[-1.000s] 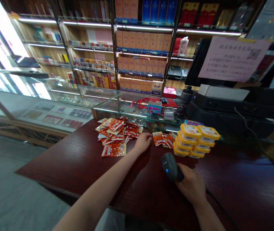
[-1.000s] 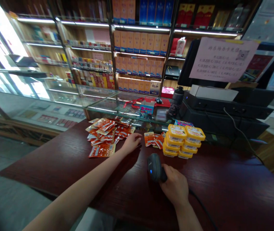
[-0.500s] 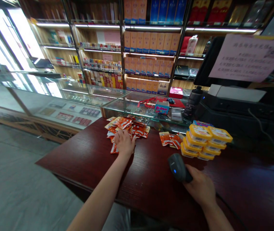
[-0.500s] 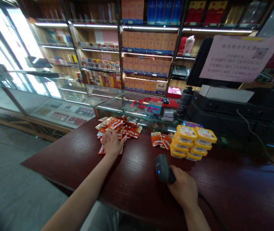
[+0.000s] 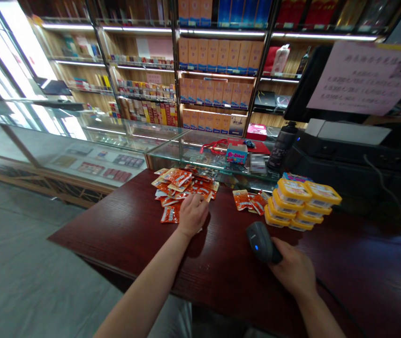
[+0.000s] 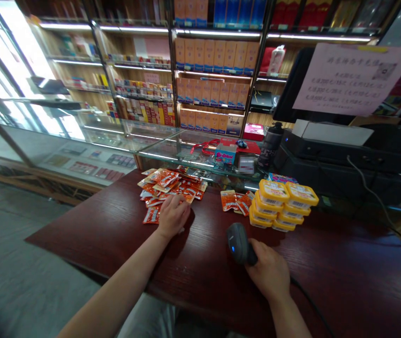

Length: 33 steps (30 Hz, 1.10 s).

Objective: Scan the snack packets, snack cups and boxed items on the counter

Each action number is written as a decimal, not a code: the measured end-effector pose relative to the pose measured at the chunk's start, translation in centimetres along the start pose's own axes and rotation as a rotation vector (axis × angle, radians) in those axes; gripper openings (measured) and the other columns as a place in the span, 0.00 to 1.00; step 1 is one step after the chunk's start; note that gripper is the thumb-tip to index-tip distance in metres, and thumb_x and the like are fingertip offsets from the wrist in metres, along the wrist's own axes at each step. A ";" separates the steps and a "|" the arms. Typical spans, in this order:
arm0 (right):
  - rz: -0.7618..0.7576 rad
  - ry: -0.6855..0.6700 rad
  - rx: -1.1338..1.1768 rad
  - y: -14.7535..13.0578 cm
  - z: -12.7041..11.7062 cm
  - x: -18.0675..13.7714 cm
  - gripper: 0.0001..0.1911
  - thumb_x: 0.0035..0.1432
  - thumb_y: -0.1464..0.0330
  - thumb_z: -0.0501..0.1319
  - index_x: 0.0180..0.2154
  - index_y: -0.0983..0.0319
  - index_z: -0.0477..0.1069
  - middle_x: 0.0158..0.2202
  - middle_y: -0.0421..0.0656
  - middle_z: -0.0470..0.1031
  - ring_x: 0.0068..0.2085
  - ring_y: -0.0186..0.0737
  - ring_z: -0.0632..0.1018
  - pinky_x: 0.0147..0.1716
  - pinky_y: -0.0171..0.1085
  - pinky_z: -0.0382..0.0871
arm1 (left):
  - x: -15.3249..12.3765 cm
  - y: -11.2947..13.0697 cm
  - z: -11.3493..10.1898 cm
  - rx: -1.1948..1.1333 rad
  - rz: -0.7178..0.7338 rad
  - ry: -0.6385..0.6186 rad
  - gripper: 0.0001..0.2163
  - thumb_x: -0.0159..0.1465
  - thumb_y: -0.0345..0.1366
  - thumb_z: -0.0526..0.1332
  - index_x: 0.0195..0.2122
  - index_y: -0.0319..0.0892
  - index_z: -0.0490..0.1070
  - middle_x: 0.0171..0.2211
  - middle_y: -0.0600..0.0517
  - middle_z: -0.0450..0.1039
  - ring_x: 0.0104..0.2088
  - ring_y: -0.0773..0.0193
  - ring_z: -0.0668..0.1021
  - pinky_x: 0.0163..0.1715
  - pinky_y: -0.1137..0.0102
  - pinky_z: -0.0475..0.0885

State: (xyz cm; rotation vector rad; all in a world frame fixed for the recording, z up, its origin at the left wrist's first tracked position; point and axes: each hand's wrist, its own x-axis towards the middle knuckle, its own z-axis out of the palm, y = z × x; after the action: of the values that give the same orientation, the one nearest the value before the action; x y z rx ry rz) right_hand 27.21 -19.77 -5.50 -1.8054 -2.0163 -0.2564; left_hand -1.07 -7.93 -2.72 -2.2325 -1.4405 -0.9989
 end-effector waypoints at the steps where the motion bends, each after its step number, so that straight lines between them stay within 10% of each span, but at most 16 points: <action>1: 0.002 -0.006 0.004 0.0 0.0 0.0 0.15 0.51 0.70 0.56 0.43 0.60 0.71 0.39 0.46 0.80 0.35 0.45 0.80 0.33 0.39 0.69 | -0.1 0.2 0.1 -0.034 0.034 0.007 0.09 0.64 0.33 0.54 0.30 0.45 0.72 0.36 0.47 0.71 0.38 0.59 0.70 0.43 0.63 0.63; 7: 0.005 0.002 0.030 0.0 0.0 0.0 0.17 0.50 0.72 0.56 0.43 0.60 0.71 0.39 0.45 0.80 0.36 0.45 0.80 0.35 0.39 0.69 | -0.1 0.7 0.2 -0.365 -0.005 0.056 0.07 0.64 0.32 0.53 0.33 0.45 0.70 0.36 0.48 0.75 0.42 0.59 0.73 0.48 0.63 0.64; 19: -0.033 0.007 0.036 0.1 0.3 -0.1 0.16 0.49 0.73 0.57 0.43 0.59 0.71 0.40 0.45 0.80 0.37 0.45 0.80 0.34 0.38 0.69 | 2.8 1.7 3.0 -1.016 -0.588 0.288 0.05 0.58 0.31 0.57 0.28 0.43 0.60 0.24 0.56 0.65 0.27 0.68 0.70 0.30 0.74 0.65; 25: -0.014 0.002 0.031 -0.1 0.3 0.0 0.16 0.49 0.73 0.57 0.42 0.59 0.72 0.39 0.45 0.80 0.36 0.45 0.80 0.34 0.38 0.70 | 1.3 3.0 3.2 -1.087 -0.543 0.147 0.03 0.63 0.37 0.55 0.34 0.44 0.62 0.27 0.54 0.71 0.27 0.66 0.75 0.32 0.70 0.71; 33: 0.146 -0.003 0.277 -0.7 -1.1 0.8 0.16 0.49 0.67 0.58 0.42 0.60 0.74 0.37 0.47 0.81 0.36 0.50 0.80 0.35 0.42 0.71 | 0.5 3.2 1.3 -0.829 -0.037 0.052 0.08 0.63 0.31 0.55 0.34 0.46 0.73 0.52 0.47 0.71 0.52 0.59 0.73 0.54 0.62 0.67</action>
State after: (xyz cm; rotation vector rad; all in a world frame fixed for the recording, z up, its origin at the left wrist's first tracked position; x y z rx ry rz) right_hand 26.68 -19.59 -4.07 -1.7638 -1.8087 0.0669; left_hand 2.36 -8.25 -2.95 -2.6626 -1.1622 -1.9166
